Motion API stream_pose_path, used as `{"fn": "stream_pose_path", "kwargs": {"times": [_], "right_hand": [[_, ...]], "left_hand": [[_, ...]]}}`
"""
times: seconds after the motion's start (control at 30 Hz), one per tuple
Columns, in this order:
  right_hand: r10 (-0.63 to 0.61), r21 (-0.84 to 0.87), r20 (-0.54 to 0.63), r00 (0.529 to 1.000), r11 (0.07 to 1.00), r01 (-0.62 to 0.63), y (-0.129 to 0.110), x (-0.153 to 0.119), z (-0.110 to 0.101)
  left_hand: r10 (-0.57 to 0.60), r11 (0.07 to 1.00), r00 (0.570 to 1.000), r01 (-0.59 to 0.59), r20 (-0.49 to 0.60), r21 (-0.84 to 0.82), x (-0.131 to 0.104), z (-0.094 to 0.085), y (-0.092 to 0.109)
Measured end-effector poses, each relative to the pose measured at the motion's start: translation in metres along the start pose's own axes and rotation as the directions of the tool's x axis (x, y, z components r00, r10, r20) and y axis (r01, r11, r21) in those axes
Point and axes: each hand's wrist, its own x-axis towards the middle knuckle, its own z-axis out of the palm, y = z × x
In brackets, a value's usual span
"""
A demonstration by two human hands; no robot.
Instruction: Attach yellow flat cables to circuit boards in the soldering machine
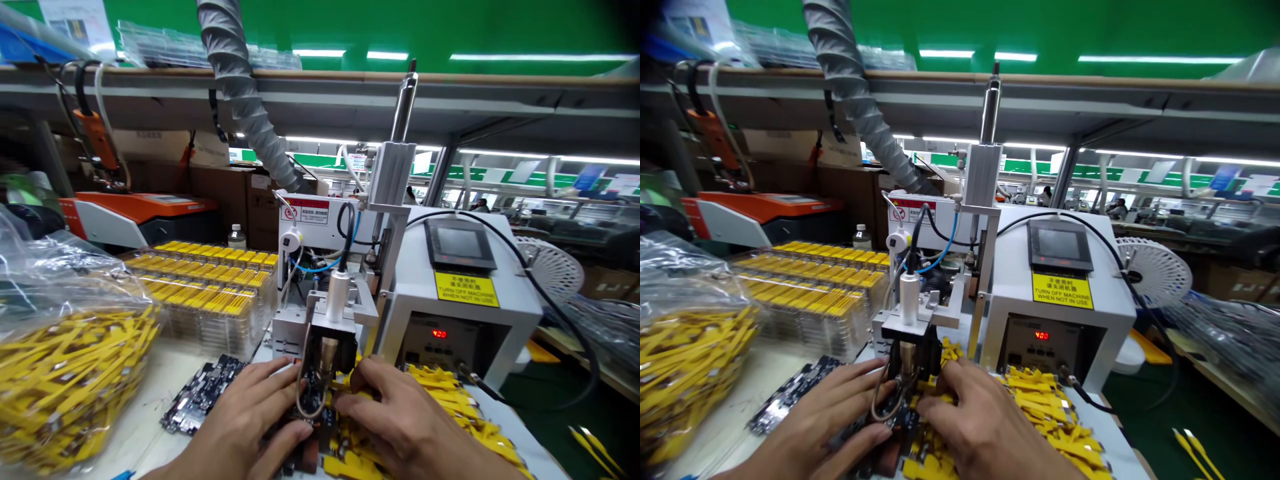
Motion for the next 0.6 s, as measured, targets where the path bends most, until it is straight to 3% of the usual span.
{"fn": "stream_pose_path", "kwargs": {"times": [0.6], "right_hand": [[-0.012,0.041,-0.041,0.999,0.999,0.014,0.0026,0.0017,0.0006]], "left_hand": [[0.034,0.999,0.999,-0.034,0.017,0.026,0.0042,-0.0033,-0.0019]]}}
